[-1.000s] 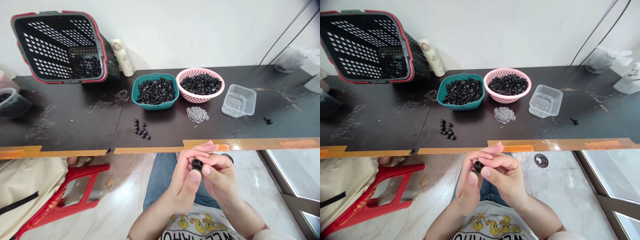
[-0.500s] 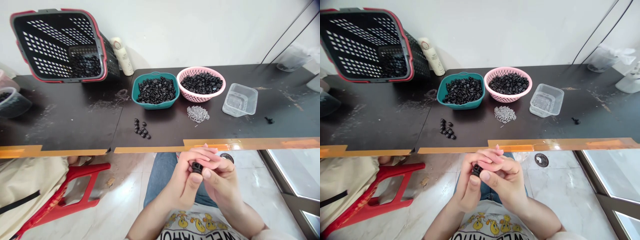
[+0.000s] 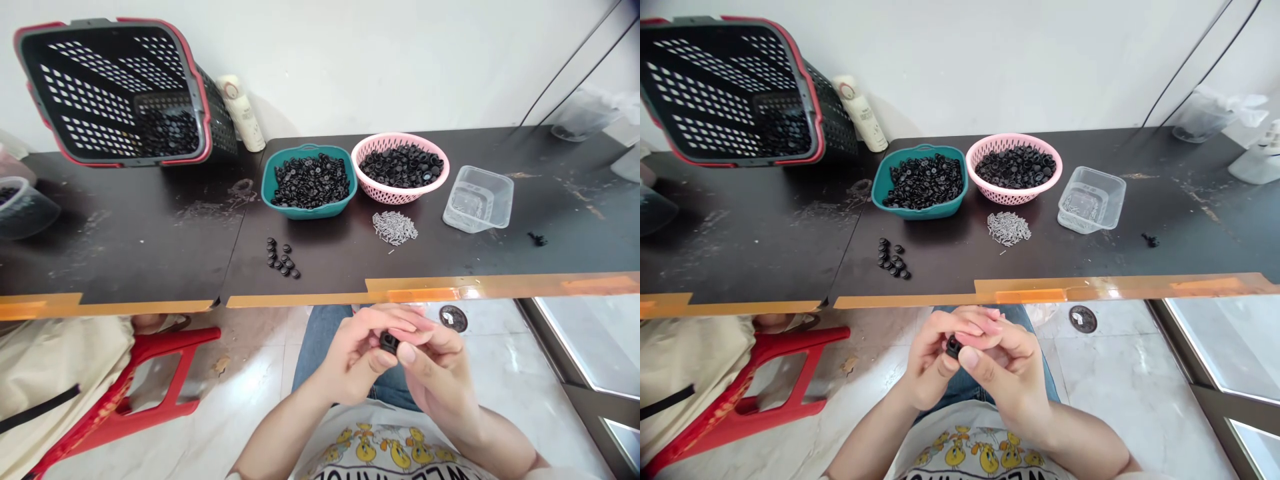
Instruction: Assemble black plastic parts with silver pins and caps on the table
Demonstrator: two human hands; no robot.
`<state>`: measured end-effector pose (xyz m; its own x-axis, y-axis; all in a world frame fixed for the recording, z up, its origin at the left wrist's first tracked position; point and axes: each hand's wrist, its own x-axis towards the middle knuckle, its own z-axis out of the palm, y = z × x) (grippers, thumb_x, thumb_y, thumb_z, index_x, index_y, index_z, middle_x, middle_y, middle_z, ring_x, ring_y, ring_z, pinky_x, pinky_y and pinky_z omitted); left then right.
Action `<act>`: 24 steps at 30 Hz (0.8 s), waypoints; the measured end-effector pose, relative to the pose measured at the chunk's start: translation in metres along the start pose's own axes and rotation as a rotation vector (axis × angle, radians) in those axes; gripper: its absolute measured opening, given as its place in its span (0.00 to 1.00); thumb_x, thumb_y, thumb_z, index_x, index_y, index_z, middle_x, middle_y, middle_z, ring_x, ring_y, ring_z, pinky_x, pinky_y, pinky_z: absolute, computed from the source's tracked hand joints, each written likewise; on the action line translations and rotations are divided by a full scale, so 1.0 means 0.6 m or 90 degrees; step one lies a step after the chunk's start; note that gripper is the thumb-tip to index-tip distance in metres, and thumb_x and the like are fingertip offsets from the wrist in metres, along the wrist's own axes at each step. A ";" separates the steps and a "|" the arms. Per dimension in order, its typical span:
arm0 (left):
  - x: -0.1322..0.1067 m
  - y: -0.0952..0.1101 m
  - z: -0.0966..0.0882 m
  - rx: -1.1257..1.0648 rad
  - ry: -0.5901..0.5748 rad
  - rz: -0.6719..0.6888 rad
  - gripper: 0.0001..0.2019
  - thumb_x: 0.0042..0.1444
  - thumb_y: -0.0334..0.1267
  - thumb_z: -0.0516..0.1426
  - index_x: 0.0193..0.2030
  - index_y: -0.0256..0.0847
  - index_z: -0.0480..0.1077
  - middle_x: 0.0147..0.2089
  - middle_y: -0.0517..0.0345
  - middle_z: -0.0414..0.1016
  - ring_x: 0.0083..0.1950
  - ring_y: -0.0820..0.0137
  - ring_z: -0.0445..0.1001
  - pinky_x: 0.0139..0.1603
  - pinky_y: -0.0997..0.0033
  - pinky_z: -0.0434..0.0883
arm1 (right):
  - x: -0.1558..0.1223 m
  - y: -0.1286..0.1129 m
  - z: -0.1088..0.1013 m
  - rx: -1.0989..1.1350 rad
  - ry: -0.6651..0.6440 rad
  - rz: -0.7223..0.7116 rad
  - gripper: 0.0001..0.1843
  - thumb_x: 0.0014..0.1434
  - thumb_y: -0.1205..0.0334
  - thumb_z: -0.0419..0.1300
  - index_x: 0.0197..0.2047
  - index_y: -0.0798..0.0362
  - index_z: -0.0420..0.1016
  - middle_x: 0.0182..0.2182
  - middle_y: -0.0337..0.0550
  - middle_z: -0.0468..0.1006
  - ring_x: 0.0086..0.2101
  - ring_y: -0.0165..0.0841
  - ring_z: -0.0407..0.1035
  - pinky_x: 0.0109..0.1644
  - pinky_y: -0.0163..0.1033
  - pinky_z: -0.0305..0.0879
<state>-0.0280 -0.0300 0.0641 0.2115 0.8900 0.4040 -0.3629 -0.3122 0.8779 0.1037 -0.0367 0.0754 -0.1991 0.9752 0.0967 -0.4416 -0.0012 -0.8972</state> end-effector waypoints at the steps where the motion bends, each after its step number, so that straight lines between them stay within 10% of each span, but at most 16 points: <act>1: -0.002 -0.002 -0.002 0.008 0.000 -0.008 0.15 0.68 0.51 0.54 0.52 0.46 0.74 0.48 0.47 0.82 0.61 0.56 0.76 0.63 0.48 0.71 | -0.003 0.001 0.001 0.008 0.005 0.007 0.06 0.61 0.59 0.70 0.42 0.38 0.87 0.35 0.40 0.86 0.36 0.38 0.81 0.42 0.45 0.82; 10: -0.009 0.000 -0.020 0.062 0.003 0.003 0.16 0.72 0.45 0.51 0.60 0.46 0.71 0.58 0.47 0.79 0.62 0.59 0.76 0.65 0.54 0.72 | 0.005 0.037 0.003 0.054 0.013 0.017 0.09 0.62 0.62 0.69 0.44 0.37 0.86 0.40 0.37 0.87 0.41 0.33 0.81 0.48 0.38 0.79; 14: -0.012 -0.013 -0.030 0.295 0.153 0.015 0.20 0.70 0.36 0.54 0.66 0.49 0.67 0.66 0.46 0.72 0.60 0.62 0.77 0.59 0.60 0.76 | 0.034 0.053 0.003 0.038 0.106 0.066 0.07 0.57 0.59 0.74 0.40 0.41 0.86 0.37 0.38 0.87 0.39 0.32 0.81 0.46 0.34 0.78; 17: -0.011 -0.026 -0.045 0.518 0.199 0.123 0.16 0.64 0.32 0.61 0.57 0.49 0.75 0.53 0.51 0.81 0.50 0.64 0.81 0.50 0.67 0.79 | 0.055 0.052 -0.007 0.016 0.100 0.132 0.08 0.58 0.52 0.72 0.37 0.46 0.85 0.33 0.39 0.85 0.31 0.32 0.79 0.38 0.36 0.79; 24: -0.011 -0.025 -0.145 0.786 0.130 0.092 0.06 0.64 0.38 0.62 0.46 0.45 0.79 0.42 0.56 0.85 0.41 0.65 0.83 0.64 0.52 0.73 | 0.136 0.017 -0.107 -0.582 -0.047 0.038 0.10 0.64 0.53 0.65 0.44 0.47 0.84 0.40 0.44 0.84 0.39 0.40 0.76 0.45 0.46 0.72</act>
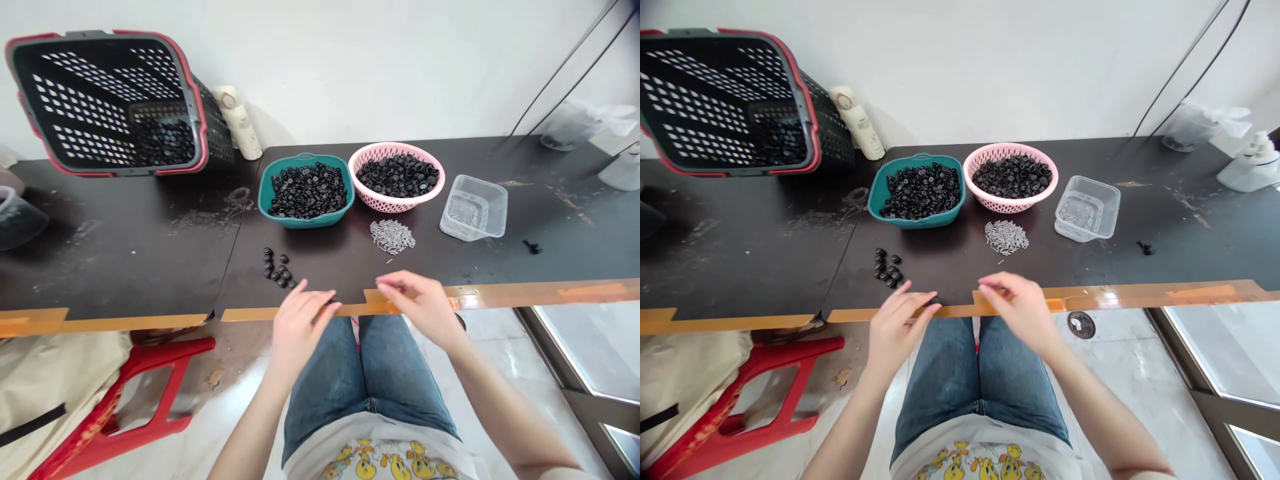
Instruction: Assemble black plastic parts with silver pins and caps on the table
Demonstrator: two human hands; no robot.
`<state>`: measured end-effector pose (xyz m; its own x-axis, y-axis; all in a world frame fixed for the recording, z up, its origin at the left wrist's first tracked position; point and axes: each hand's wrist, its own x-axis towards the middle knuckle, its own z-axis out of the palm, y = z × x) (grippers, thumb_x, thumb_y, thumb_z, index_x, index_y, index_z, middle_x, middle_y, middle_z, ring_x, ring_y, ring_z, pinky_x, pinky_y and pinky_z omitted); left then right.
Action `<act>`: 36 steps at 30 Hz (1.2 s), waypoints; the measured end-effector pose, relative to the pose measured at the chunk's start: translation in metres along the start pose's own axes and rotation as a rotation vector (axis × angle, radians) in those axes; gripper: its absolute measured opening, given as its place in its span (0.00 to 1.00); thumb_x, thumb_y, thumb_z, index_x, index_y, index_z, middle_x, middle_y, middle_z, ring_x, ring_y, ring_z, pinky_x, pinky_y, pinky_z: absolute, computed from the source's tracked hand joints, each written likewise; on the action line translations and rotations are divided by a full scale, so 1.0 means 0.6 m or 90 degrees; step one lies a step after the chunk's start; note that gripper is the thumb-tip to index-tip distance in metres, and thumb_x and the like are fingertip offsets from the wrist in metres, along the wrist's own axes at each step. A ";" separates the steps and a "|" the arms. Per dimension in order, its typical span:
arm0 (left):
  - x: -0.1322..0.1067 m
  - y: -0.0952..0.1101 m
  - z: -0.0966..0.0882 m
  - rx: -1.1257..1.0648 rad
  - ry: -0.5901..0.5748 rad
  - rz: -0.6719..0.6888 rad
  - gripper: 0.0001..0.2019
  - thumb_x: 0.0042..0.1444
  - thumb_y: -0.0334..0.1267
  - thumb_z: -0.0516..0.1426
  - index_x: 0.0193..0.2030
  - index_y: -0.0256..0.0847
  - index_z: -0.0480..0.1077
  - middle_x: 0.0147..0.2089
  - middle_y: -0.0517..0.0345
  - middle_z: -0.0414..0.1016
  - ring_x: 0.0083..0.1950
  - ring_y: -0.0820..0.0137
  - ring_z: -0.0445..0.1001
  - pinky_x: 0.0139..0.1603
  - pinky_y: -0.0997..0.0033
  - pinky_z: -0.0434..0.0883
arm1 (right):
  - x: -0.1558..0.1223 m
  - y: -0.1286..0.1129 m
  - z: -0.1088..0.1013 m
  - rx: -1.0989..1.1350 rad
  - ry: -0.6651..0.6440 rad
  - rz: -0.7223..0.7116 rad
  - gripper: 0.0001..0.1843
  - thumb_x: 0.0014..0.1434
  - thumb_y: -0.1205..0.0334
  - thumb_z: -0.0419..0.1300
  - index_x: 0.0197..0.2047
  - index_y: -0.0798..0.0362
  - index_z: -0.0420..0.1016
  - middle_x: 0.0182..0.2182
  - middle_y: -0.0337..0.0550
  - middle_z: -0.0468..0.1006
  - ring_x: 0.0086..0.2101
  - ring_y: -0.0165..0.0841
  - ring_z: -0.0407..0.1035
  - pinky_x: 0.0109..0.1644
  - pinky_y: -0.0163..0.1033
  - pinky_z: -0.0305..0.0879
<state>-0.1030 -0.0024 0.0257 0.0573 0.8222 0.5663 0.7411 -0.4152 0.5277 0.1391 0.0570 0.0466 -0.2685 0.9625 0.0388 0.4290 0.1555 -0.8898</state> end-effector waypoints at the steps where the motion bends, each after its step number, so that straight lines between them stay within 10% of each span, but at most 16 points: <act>1: -0.001 -0.017 -0.007 0.036 -0.003 -0.014 0.06 0.65 0.38 0.61 0.46 0.45 0.79 0.42 0.57 0.85 0.40 0.65 0.82 0.67 0.49 0.70 | 0.016 0.012 -0.014 -0.094 0.043 -0.026 0.09 0.64 0.55 0.64 0.43 0.47 0.84 0.40 0.44 0.84 0.39 0.41 0.74 0.46 0.48 0.71; 8: -0.003 -0.074 -0.036 0.237 -0.044 -0.037 0.06 0.67 0.39 0.59 0.43 0.46 0.78 0.43 0.57 0.85 0.46 0.59 0.80 0.70 0.41 0.53 | 0.097 0.073 -0.050 -0.354 -0.001 -0.107 0.08 0.64 0.60 0.61 0.41 0.50 0.82 0.41 0.47 0.81 0.40 0.44 0.67 0.49 0.50 0.67; 19: 0.025 -0.094 -0.065 0.330 -0.008 0.014 0.09 0.67 0.42 0.59 0.48 0.45 0.78 0.43 0.53 0.83 0.44 0.61 0.77 0.53 0.53 0.58 | 0.090 0.064 -0.040 -0.225 -0.006 -0.031 0.08 0.67 0.58 0.55 0.41 0.50 0.73 0.37 0.47 0.79 0.40 0.43 0.73 0.47 0.48 0.69; 26: 0.198 -0.096 -0.085 0.274 0.037 0.068 0.13 0.68 0.44 0.56 0.50 0.42 0.78 0.46 0.51 0.81 0.49 0.61 0.77 0.51 0.61 0.67 | 0.051 0.056 -0.018 -0.006 -0.041 0.006 0.16 0.67 0.51 0.56 0.51 0.47 0.79 0.42 0.45 0.82 0.42 0.40 0.77 0.50 0.48 0.71; 31: 0.346 -0.133 -0.033 0.339 -0.293 -0.100 0.12 0.64 0.36 0.58 0.52 0.43 0.79 0.53 0.51 0.81 0.53 0.58 0.77 0.52 0.63 0.69 | 0.028 0.057 0.005 0.225 -0.025 0.084 0.15 0.62 0.46 0.66 0.44 0.48 0.79 0.39 0.45 0.84 0.43 0.39 0.78 0.51 0.46 0.74; 36: 0.405 -0.170 0.016 0.342 -0.410 -0.166 0.05 0.51 0.34 0.68 0.36 0.44 0.82 0.40 0.54 0.84 0.45 0.60 0.79 0.47 0.67 0.70 | 0.005 0.052 0.000 0.267 0.005 0.101 0.17 0.58 0.45 0.70 0.40 0.50 0.79 0.40 0.47 0.84 0.42 0.38 0.78 0.50 0.44 0.73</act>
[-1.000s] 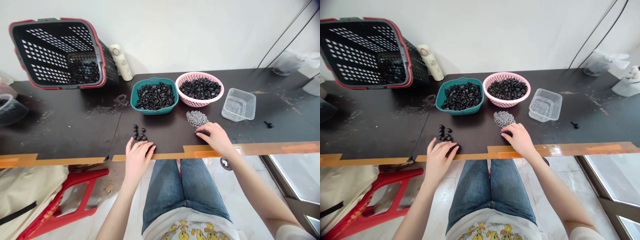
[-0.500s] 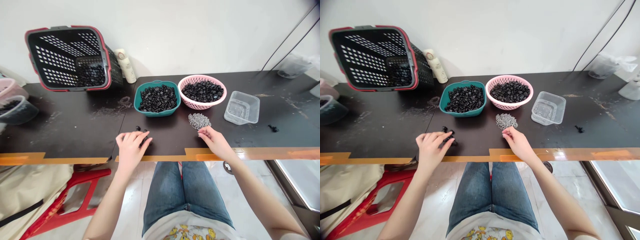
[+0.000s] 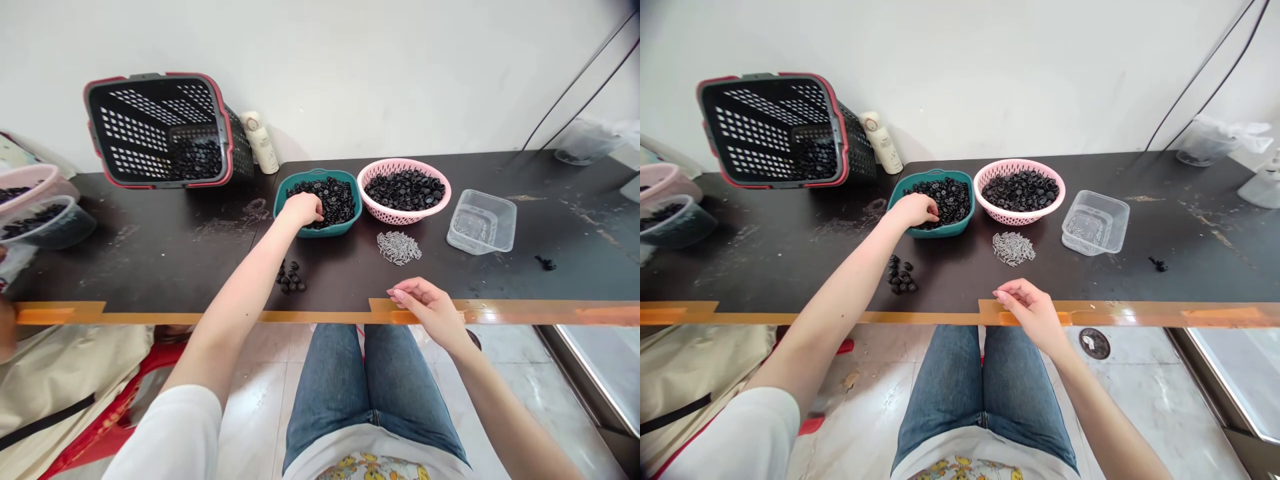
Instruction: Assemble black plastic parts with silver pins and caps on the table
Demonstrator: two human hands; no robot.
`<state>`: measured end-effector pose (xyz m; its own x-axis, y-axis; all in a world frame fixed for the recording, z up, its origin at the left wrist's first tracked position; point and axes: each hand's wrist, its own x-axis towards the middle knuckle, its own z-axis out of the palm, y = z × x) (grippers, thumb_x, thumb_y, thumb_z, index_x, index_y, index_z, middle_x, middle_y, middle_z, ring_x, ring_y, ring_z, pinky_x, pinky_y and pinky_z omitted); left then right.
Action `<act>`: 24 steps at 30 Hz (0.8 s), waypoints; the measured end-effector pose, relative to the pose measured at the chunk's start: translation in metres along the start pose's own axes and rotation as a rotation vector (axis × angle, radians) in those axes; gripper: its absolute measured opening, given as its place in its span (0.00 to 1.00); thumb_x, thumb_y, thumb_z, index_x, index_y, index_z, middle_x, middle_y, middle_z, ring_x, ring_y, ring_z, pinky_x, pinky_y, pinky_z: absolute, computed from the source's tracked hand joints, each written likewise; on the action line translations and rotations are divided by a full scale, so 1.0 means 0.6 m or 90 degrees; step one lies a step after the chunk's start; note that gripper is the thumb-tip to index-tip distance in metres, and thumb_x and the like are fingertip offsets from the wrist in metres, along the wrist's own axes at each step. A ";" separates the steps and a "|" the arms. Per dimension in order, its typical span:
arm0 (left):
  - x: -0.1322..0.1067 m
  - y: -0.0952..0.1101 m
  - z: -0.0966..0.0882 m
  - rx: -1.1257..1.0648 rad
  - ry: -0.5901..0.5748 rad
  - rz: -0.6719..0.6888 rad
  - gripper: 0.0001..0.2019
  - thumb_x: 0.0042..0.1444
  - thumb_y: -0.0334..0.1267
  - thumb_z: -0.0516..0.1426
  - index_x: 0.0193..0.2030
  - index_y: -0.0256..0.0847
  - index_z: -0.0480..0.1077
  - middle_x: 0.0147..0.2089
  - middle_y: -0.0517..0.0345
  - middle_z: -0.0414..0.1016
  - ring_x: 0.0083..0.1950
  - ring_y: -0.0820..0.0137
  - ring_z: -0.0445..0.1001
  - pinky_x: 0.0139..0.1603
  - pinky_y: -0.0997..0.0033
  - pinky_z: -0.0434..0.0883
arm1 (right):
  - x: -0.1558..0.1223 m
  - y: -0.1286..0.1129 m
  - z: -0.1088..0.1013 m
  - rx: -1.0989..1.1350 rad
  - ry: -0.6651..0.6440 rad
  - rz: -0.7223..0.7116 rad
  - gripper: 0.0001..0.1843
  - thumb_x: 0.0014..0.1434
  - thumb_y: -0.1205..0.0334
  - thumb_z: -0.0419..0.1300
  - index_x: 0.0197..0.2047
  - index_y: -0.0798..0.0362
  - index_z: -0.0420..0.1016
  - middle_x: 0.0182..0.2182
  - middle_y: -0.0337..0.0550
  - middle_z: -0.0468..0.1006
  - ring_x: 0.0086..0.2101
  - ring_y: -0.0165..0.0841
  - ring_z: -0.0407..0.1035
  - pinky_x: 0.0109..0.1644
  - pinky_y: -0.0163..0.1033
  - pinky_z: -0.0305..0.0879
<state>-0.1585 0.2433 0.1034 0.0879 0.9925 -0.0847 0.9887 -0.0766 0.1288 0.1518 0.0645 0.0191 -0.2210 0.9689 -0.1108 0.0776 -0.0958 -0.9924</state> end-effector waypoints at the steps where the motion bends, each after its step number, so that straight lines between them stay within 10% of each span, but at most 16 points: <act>1: 0.005 -0.001 0.002 -0.005 -0.010 -0.002 0.05 0.49 0.34 0.69 0.35 0.44 0.82 0.38 0.55 0.84 0.43 0.60 0.79 0.47 0.68 0.70 | -0.004 -0.002 -0.003 -0.006 0.006 -0.003 0.17 0.58 0.45 0.70 0.40 0.50 0.79 0.39 0.46 0.84 0.42 0.37 0.77 0.50 0.44 0.73; 11: -0.007 -0.018 0.020 -0.071 0.077 0.009 0.01 0.53 0.33 0.65 0.31 0.41 0.77 0.38 0.53 0.82 0.48 0.56 0.77 0.61 0.54 0.64 | -0.016 0.010 -0.010 -0.001 0.094 -0.004 0.17 0.54 0.44 0.72 0.38 0.49 0.82 0.35 0.42 0.81 0.36 0.33 0.73 0.44 0.39 0.72; 16: -0.024 -0.013 0.014 -0.167 0.208 0.036 0.06 0.65 0.35 0.55 0.46 0.40 0.73 0.47 0.50 0.79 0.50 0.61 0.75 0.58 0.60 0.67 | -0.019 0.013 -0.005 0.037 0.109 0.006 0.18 0.54 0.44 0.73 0.39 0.48 0.83 0.34 0.42 0.82 0.35 0.32 0.74 0.41 0.37 0.74; 19: -0.073 0.018 0.012 -0.413 0.306 0.086 0.15 0.72 0.41 0.46 0.41 0.40 0.70 0.39 0.53 0.75 0.38 0.68 0.74 0.48 0.67 0.71 | -0.020 0.013 -0.003 0.086 0.123 0.017 0.17 0.53 0.46 0.74 0.40 0.47 0.84 0.36 0.42 0.84 0.36 0.32 0.76 0.42 0.36 0.76; 24: -0.214 0.105 0.047 -0.773 0.212 0.205 0.23 0.64 0.59 0.57 0.32 0.39 0.72 0.33 0.57 0.74 0.33 0.72 0.73 0.37 0.72 0.72 | -0.026 0.002 0.013 0.197 0.170 -0.001 0.13 0.52 0.51 0.76 0.38 0.46 0.85 0.36 0.41 0.85 0.33 0.28 0.77 0.40 0.33 0.76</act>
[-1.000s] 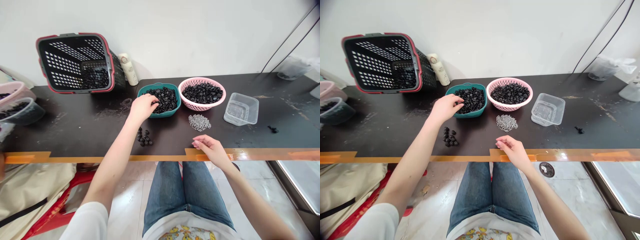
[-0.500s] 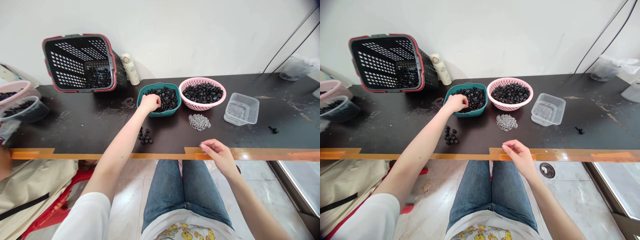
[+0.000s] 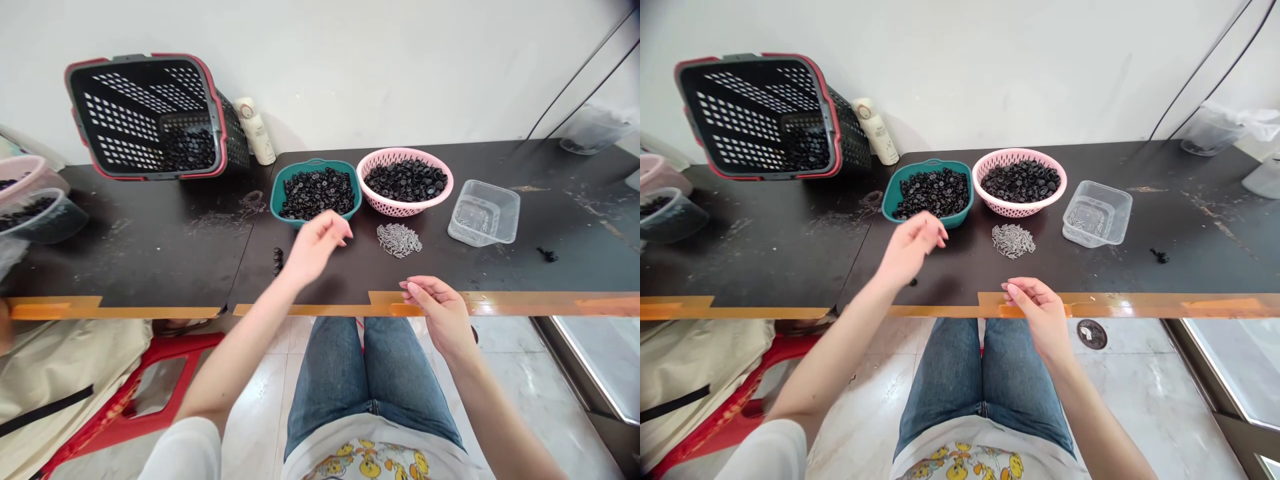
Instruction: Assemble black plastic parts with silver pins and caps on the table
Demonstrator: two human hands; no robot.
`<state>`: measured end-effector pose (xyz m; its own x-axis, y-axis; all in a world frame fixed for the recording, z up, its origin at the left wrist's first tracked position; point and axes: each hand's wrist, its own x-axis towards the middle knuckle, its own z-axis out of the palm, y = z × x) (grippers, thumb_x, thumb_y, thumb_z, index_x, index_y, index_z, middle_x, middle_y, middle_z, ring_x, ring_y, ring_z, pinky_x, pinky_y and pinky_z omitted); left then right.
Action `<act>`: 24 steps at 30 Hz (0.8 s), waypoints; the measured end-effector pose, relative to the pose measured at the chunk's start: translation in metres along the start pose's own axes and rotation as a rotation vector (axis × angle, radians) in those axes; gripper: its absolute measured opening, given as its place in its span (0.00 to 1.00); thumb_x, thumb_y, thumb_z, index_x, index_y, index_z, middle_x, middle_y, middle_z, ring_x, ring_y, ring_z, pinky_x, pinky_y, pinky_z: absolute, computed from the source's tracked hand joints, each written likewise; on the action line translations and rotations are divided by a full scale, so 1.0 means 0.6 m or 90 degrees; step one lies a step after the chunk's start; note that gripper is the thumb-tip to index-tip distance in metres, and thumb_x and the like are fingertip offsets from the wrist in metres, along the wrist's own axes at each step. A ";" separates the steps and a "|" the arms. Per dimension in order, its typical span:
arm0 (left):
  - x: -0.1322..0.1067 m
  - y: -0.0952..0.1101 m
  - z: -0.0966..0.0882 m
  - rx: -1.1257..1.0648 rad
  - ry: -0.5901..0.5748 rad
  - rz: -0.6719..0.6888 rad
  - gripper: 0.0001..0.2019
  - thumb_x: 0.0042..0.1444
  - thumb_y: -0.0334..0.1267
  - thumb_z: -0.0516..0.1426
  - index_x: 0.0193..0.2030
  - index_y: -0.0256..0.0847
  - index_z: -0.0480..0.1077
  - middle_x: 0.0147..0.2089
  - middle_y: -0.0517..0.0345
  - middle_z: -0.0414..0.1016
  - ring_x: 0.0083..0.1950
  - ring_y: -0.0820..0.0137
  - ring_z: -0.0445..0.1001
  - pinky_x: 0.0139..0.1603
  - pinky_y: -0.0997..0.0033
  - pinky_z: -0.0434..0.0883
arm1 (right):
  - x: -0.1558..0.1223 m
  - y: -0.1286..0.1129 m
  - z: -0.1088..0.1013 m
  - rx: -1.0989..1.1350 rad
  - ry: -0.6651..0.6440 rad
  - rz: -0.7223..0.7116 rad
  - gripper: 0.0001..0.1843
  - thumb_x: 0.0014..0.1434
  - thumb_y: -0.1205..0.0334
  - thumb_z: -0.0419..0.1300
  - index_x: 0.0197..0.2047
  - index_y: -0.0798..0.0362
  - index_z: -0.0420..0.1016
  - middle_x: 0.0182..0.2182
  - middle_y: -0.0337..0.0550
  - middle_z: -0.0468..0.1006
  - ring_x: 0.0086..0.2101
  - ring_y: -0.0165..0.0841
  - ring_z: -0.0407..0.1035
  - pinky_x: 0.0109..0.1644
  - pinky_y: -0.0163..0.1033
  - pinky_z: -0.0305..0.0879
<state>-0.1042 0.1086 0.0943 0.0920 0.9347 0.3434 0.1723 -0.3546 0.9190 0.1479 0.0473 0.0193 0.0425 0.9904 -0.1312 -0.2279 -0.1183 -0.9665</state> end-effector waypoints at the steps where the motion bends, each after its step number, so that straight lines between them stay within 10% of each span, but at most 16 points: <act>1: -0.029 0.005 0.018 -0.072 -0.022 -0.035 0.22 0.61 0.59 0.60 0.34 0.39 0.74 0.33 0.56 0.76 0.33 0.72 0.74 0.36 0.73 0.72 | -0.004 -0.003 0.006 0.017 0.004 -0.011 0.13 0.52 0.52 0.77 0.38 0.46 0.85 0.36 0.40 0.85 0.32 0.28 0.77 0.40 0.32 0.76; 10: -0.155 -0.008 0.130 -0.438 0.147 -0.236 0.18 0.62 0.55 0.62 0.45 0.42 0.78 0.44 0.48 0.84 0.45 0.62 0.84 0.52 0.64 0.79 | -0.043 -0.027 0.075 -0.039 -0.044 -0.167 0.08 0.58 0.54 0.72 0.36 0.46 0.80 0.34 0.43 0.83 0.35 0.36 0.79 0.42 0.44 0.80; 24: -0.183 0.018 0.139 -0.371 0.166 -0.171 0.10 0.66 0.45 0.60 0.48 0.44 0.76 0.56 0.48 0.81 0.60 0.60 0.78 0.62 0.61 0.74 | -0.056 -0.040 0.084 -0.306 -0.070 -0.425 0.09 0.63 0.66 0.67 0.43 0.43 0.75 0.39 0.41 0.85 0.42 0.39 0.82 0.46 0.44 0.80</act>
<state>-0.0306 -0.0002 0.0506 -0.1308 0.9897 0.0576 -0.4059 -0.1065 0.9077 0.1028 0.0205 0.0580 -0.0791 0.8614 0.5017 0.2537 0.5041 -0.8256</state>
